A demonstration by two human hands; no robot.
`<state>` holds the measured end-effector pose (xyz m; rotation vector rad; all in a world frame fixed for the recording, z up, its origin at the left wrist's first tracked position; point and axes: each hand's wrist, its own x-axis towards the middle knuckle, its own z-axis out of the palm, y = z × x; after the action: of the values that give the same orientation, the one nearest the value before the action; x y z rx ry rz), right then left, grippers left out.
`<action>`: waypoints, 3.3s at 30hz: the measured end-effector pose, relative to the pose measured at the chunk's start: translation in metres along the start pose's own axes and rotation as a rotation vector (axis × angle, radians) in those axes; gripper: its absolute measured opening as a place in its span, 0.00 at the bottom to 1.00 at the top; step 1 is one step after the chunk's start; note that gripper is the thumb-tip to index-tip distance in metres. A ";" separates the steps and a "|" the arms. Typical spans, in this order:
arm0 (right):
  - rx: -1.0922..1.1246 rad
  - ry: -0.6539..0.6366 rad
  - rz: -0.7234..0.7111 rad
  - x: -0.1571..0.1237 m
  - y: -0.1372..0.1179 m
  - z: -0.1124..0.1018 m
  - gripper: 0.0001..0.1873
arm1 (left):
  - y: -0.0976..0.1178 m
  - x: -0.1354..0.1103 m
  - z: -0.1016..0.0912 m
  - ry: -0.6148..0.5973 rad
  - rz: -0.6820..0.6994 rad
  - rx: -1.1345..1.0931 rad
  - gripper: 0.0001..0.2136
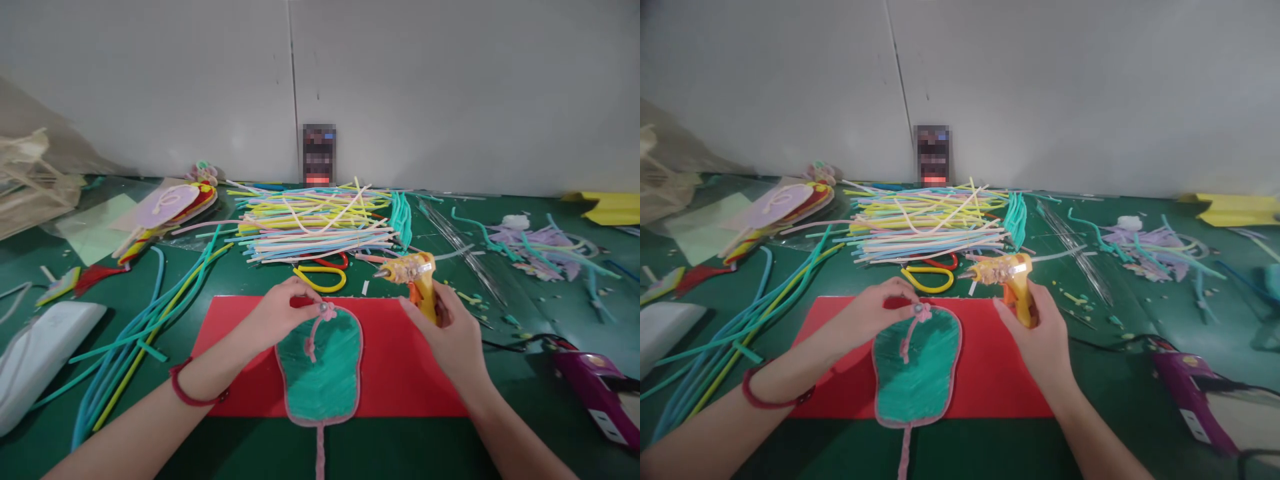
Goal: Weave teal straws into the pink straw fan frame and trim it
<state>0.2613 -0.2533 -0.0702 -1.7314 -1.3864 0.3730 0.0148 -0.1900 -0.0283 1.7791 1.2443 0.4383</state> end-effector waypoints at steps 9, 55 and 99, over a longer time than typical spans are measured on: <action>0.043 -0.067 0.069 0.000 0.004 0.002 0.21 | -0.019 0.025 0.015 -0.035 0.053 0.174 0.05; -0.287 -0.004 0.029 0.015 0.011 -0.006 0.19 | -0.026 -0.027 0.028 0.005 0.646 0.840 0.24; -0.181 -0.480 -0.782 -0.005 -0.021 0.030 0.15 | -0.031 -0.026 0.026 0.049 0.689 0.808 0.19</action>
<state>0.2253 -0.2452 -0.0728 -1.1239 -2.3685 0.2255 0.0044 -0.2226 -0.0629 2.9214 0.8463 0.3752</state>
